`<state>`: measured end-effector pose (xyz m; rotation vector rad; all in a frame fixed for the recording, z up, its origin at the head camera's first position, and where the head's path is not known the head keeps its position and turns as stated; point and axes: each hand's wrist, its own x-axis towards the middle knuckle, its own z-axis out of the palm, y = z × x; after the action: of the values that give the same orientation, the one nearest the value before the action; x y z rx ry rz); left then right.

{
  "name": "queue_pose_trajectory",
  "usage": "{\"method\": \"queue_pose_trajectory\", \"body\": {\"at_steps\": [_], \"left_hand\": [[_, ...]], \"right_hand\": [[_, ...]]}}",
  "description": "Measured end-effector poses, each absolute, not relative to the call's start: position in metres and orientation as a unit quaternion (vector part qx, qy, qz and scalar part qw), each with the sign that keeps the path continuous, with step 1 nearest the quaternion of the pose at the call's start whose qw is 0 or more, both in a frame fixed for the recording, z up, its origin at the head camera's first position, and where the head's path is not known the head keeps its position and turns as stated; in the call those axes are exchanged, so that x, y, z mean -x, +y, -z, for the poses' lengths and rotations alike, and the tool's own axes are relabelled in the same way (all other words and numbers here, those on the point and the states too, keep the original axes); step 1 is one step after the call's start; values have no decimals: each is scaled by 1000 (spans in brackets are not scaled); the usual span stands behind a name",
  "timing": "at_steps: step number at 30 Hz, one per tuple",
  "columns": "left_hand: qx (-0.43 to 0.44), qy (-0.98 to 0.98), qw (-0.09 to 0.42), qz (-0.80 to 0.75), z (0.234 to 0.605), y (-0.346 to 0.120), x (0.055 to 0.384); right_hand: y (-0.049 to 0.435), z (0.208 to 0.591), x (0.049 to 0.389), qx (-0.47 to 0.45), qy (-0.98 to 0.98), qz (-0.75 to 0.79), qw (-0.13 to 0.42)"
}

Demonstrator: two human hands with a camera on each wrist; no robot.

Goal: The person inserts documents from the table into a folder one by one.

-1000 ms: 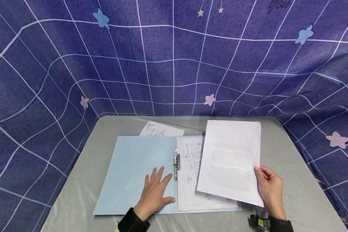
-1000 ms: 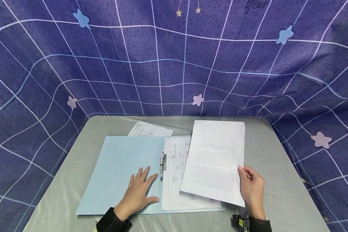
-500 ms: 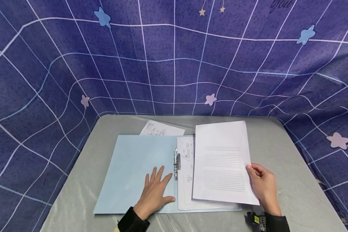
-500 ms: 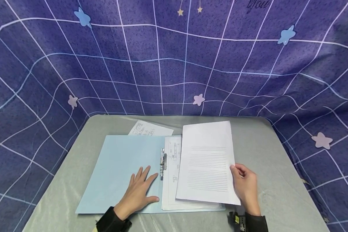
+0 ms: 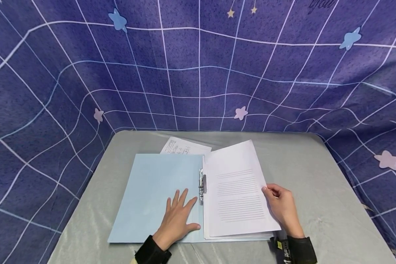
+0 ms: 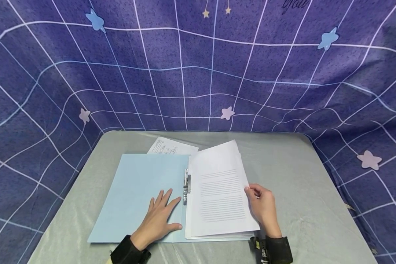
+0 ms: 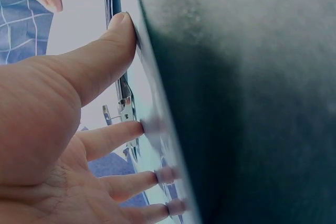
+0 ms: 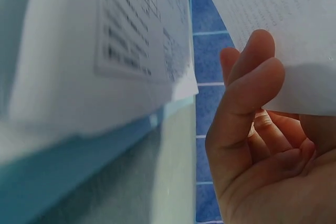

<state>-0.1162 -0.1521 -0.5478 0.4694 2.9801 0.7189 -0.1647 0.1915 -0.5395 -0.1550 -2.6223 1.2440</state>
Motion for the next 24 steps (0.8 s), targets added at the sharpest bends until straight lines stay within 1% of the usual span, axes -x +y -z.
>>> {"method": "queue_pose_trajectory", "body": {"at_steps": [6,10,20,24], "left_hand": [[-149,962,21,-228,548,-151,117],[-149,961,24,-230,548,-151,117],[-151,961,23,-232,549,-152,118],[-152,961,22,-230,549,-153,118]], "right_hand": [[183,540,165,43,-902,-415,108],[181,539,164,52,-905,-411,97],[181,542,164,57,-905,-412,86],[181,541,163,59,-907,-411,72]]}}
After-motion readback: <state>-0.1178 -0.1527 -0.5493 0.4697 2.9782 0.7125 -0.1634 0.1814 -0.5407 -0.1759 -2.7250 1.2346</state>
